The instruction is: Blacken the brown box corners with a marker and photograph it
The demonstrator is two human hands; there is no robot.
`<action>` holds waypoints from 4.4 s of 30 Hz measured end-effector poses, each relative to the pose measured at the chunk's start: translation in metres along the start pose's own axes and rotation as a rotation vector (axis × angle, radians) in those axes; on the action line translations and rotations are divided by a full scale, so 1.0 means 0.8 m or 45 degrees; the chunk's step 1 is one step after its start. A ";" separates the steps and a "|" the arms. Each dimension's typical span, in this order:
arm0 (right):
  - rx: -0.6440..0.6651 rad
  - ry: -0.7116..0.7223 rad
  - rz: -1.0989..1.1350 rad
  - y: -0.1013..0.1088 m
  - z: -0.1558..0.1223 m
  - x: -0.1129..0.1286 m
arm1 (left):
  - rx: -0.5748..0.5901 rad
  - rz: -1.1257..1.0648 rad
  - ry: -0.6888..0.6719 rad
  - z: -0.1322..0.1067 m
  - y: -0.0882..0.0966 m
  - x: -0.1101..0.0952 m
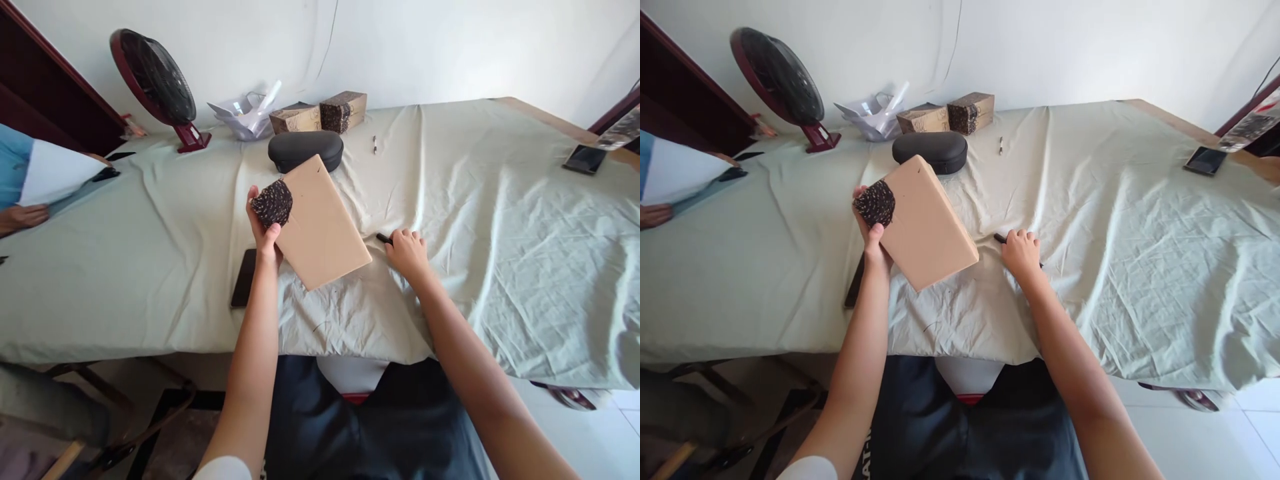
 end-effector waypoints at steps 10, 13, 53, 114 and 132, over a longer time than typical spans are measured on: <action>0.044 0.096 0.174 0.008 -0.007 0.025 | 0.225 0.201 -0.001 -0.024 -0.040 -0.002; 0.152 0.103 0.004 0.011 -0.018 0.032 | 0.257 0.136 0.035 -0.030 -0.053 -0.005; -0.203 0.709 1.354 0.236 -0.022 0.151 | 0.447 -0.110 0.032 -0.083 -0.101 -0.080; -0.362 0.153 0.022 -0.013 -0.039 -0.014 | -0.124 -0.432 0.530 -0.051 -0.064 -0.051; -0.129 0.200 0.110 -0.037 0.023 0.029 | -0.127 -0.469 0.567 -0.049 -0.054 -0.025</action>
Point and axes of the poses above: each hand's wrist, its own z-axis towards the middle knuckle, its own y-axis out of the back of the hand, x = y × z, the point moved 5 cm from there along z, towards the middle knuckle, and after that the axes turned 8 degrees about y, right-handed, at the moved point
